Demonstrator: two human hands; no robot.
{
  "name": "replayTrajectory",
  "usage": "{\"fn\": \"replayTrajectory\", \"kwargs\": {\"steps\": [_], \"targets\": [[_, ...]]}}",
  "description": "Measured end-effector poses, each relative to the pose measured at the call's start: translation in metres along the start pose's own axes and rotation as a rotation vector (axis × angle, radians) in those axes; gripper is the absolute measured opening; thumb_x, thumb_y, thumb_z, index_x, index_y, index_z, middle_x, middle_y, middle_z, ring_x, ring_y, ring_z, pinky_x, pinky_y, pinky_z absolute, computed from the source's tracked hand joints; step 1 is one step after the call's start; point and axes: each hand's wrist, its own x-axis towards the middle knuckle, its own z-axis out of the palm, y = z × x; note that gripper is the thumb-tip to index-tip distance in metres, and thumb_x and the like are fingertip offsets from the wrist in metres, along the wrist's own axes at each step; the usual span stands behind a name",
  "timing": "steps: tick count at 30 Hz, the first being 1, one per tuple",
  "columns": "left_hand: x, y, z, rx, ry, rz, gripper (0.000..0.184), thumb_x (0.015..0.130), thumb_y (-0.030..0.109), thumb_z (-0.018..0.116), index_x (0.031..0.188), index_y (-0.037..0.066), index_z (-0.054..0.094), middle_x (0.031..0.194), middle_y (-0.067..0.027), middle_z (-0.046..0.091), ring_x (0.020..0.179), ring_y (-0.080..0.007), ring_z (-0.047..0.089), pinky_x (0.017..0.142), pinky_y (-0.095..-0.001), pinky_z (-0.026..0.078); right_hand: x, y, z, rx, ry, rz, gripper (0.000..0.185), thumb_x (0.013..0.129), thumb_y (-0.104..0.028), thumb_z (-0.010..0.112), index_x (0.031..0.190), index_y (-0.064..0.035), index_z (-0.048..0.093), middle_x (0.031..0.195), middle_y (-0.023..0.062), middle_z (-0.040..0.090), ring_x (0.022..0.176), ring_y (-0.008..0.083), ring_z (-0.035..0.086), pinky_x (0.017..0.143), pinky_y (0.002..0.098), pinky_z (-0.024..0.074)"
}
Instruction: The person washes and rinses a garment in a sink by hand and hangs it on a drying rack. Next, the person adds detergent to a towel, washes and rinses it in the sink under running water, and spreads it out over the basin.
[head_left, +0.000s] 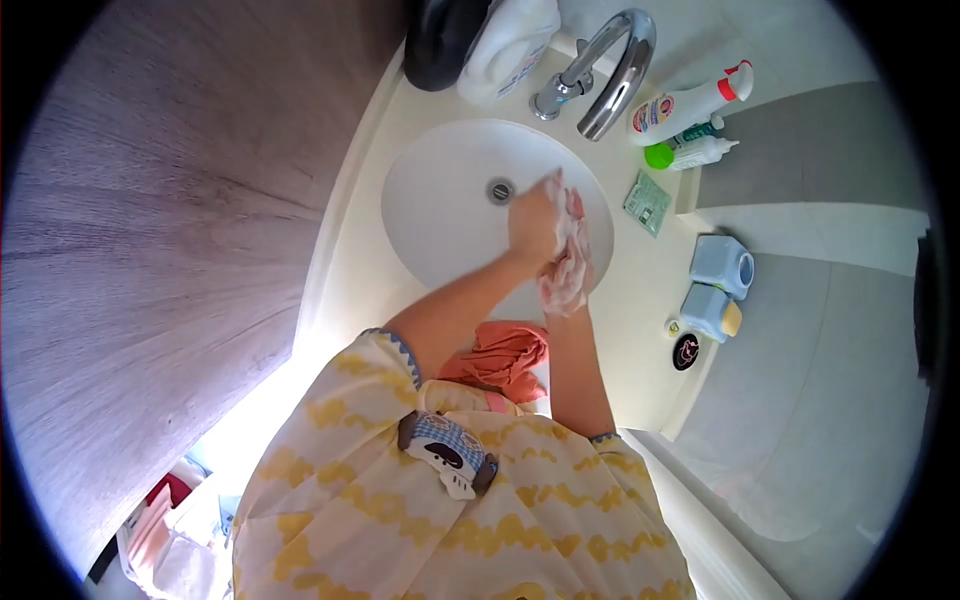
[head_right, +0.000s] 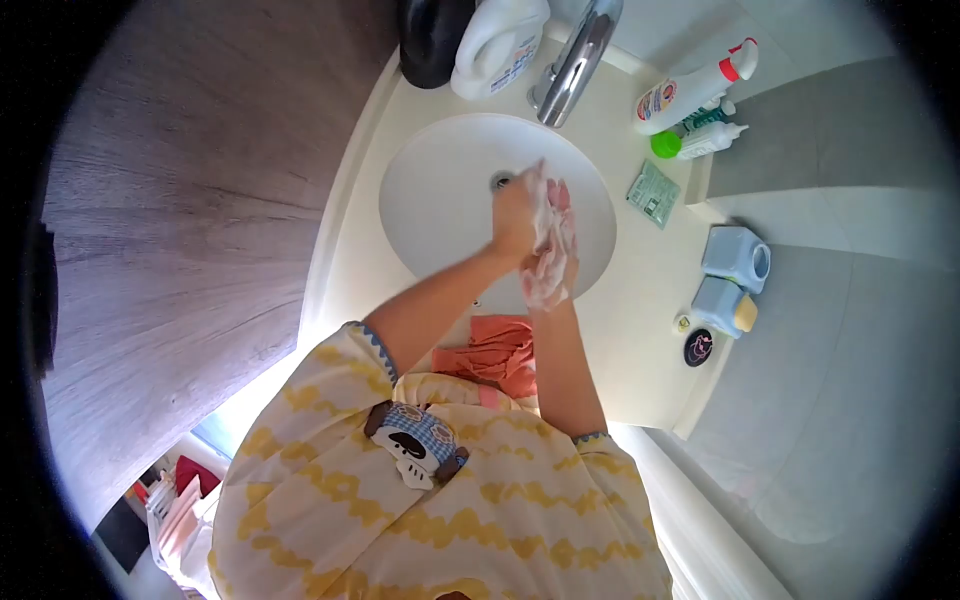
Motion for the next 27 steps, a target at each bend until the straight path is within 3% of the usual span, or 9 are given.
{"fn": "replayTrajectory", "kwargs": {"steps": [1,4,6,8,12,13,16,20,27], "targets": [[-0.010,-0.002,0.000,0.016,0.054,0.024,0.020,0.086,0.022,0.048,0.084,0.003,0.055,0.066,-0.0209,0.058,0.063,-0.0388,0.059,0.056,-0.0450,0.047,0.007,-0.002,-0.002,-0.217,-0.065,-0.229,0.048,0.093,-0.017,0.034,0.137,0.0012,0.027,0.143,0.0155,0.030,0.134,0.0258,0.025,0.108,0.0361,0.0252],[-0.032,-0.006,0.001,0.014,-0.005,0.068,0.019,0.086,0.023,0.051,0.078,0.006,0.055,0.065,-0.0195,0.057,0.059,-0.0357,0.057,0.053,-0.0423,0.045,0.019,0.006,-0.012,0.337,0.099,0.250,0.056,0.089,-0.023,0.039,0.136,0.0055,0.027,0.142,0.0181,0.030,0.134,0.0309,0.024,0.110,0.0393,0.0177],[-0.036,-0.005,-0.002,0.066,-0.052,0.145,0.019,0.087,0.024,0.051,0.078,0.008,0.056,0.068,-0.0198,0.057,0.058,-0.0332,0.057,0.053,-0.0396,0.045,0.014,0.003,-0.012,-0.431,-0.076,0.178,0.060,0.087,-0.024,0.042,0.136,0.0054,0.025,0.142,0.0184,0.031,0.134,0.0312,0.025,0.110,0.0396,0.0168],[-0.006,-0.008,0.002,0.077,0.161,0.165,0.015,0.084,0.019,0.053,0.088,0.005,0.054,0.080,-0.0201,0.059,0.065,-0.0333,0.059,0.058,-0.0417,0.046,-0.008,0.017,-0.021,-0.934,-0.219,-0.405,0.066,0.083,-0.026,0.047,0.137,0.0056,0.026,0.140,0.0196,0.033,0.133,0.0302,0.027,0.110,0.0376,0.0196],[-0.031,0.029,-0.005,-0.510,-0.075,-0.241,0.021,0.088,0.010,0.048,0.106,0.001,0.049,0.092,-0.0190,0.060,0.088,-0.0278,0.058,0.076,-0.0381,0.045,0.007,0.002,-0.017,-1.010,-0.233,0.095,0.058,0.090,-0.025,0.039,0.136,0.0073,0.026,0.141,0.0182,0.031,0.132,0.0247,0.029,0.109,0.0334,0.0223],[-0.041,0.038,-0.008,-0.474,-0.151,-0.363,0.025,0.089,0.009,0.047,0.112,0.001,0.048,0.098,-0.0200,0.060,0.098,-0.0267,0.058,0.083,-0.0372,0.044,0.009,-0.004,-0.011,-0.688,-0.160,0.151,0.056,0.092,-0.025,0.037,0.137,0.0062,0.024,0.142,0.0169,0.030,0.132,0.0243,0.029,0.109,0.0337,0.0228],[-0.052,0.027,0.024,-0.125,0.288,0.251,0.044,0.088,0.008,0.047,0.131,0.002,0.036,0.125,-0.0230,0.047,0.121,-0.0256,0.043,0.101,-0.0351,0.033,0.017,0.001,-0.017,0.249,-0.028,0.280,0.050,0.096,-0.021,0.030,0.141,-0.0010,0.020,0.144,0.0121,0.027,0.131,0.0232,0.031,0.108,0.0344,0.0263],[-0.014,-0.006,0.034,-0.142,0.056,0.085,0.055,0.090,0.016,0.043,0.139,0.002,0.023,0.142,-0.0184,0.029,0.131,-0.0267,0.030,0.106,-0.0324,0.026,-0.004,-0.022,0.007,0.480,0.103,0.477,0.049,0.097,-0.019,0.027,0.141,-0.0007,0.018,0.147,0.0110,0.021,0.135,0.0177,0.021,0.110,0.0294,0.0174],[-0.041,0.015,0.028,0.224,-0.011,0.232,0.060,0.086,0.015,0.044,0.138,-0.003,0.021,0.142,-0.0215,0.024,0.133,-0.0312,0.022,0.107,-0.0334,0.023,0.019,-0.004,0.022,-1.492,0.036,0.482,0.055,0.088,-0.023,0.043,0.137,-0.0007,0.029,0.141,0.0118,0.033,0.130,0.0219,0.031,0.108,0.0320,0.0243]]}}
